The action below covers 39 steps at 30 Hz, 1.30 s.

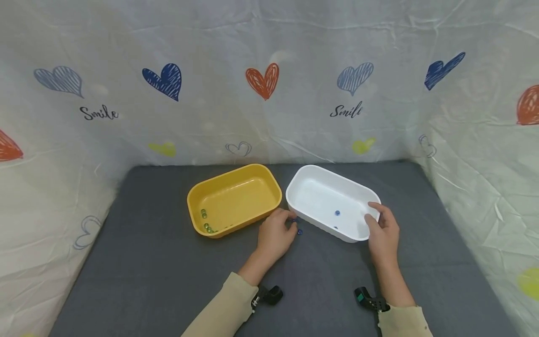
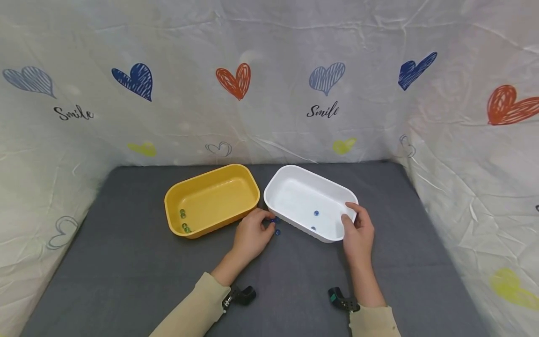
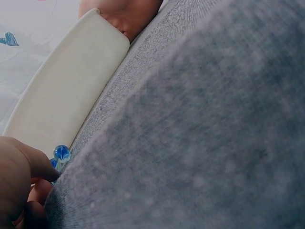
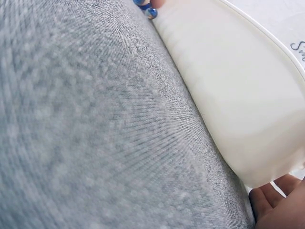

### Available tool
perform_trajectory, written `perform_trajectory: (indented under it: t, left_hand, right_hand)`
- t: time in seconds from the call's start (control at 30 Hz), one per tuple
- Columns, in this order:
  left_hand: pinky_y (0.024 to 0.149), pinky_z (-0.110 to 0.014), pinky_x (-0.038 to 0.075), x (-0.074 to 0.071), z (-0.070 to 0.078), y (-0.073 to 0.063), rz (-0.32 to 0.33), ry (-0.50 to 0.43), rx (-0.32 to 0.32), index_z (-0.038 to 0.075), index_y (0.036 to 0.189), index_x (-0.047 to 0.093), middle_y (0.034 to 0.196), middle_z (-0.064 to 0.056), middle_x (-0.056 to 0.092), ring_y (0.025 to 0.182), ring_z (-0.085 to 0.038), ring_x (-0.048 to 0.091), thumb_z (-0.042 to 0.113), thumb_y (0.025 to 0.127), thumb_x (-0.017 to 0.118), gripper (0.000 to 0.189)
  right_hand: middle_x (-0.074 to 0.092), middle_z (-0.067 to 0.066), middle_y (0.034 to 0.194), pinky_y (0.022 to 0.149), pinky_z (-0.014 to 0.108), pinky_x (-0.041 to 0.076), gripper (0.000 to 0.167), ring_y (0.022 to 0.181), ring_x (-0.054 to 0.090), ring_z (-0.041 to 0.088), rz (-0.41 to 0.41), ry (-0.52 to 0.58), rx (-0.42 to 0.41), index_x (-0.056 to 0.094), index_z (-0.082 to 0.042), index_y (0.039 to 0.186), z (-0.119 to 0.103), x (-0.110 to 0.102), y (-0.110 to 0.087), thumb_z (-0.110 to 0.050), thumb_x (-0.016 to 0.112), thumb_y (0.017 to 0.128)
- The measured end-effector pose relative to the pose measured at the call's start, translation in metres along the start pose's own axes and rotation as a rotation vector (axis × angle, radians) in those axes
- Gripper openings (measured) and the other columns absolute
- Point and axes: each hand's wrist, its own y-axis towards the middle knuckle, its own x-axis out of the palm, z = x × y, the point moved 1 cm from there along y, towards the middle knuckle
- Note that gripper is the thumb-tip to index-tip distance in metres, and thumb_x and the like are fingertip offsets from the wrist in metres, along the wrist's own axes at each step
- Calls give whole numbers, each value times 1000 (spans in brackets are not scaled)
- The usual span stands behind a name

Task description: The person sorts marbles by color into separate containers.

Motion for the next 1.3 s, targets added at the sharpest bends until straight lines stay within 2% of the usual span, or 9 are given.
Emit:
perform_trajectory:
  t: [0.23, 0.6, 1.03, 1.3]
  left_hand:
    - [60, -26, 47, 0, 1, -3, 4, -31, 3, 11, 114, 82, 105, -1, 73, 65, -6, 53, 13, 98, 79, 16]
    - [61, -26, 48, -4, 3, -10, -3, -82, 14, 14, 112, 81, 100, 3, 69, 65, -4, 53, 16, 100, 80, 13]
    - [58, -23, 47, -8, 6, -12, 2, -181, 154, 12, 113, 80, 101, 4, 69, 66, -3, 53, 12, 98, 82, 15]
    - [62, -24, 48, -18, 18, -7, 24, -197, 296, 14, 114, 78, 103, 1, 71, 69, -5, 55, 12, 100, 80, 14]
  right_hand:
    - [43, 2, 172, 132, 43, 19, 38, 163, 26, 14, -7, 4, 12, 64, -7, 146, 2, -2, 0, -10, 53, 110]
    - [42, 4, 173, 132, 43, 19, 39, 164, 25, 17, -14, 3, 1, 64, -7, 147, 5, -2, 1, -9, 54, 110]
    - [42, 4, 172, 132, 42, 19, 38, 164, 25, 17, -14, 3, 1, 64, -6, 147, 2, -1, 0, -10, 54, 110]
    - [42, 4, 173, 132, 43, 19, 38, 164, 25, 17, -4, -2, -6, 64, -7, 147, 2, 1, 0, -9, 53, 110]
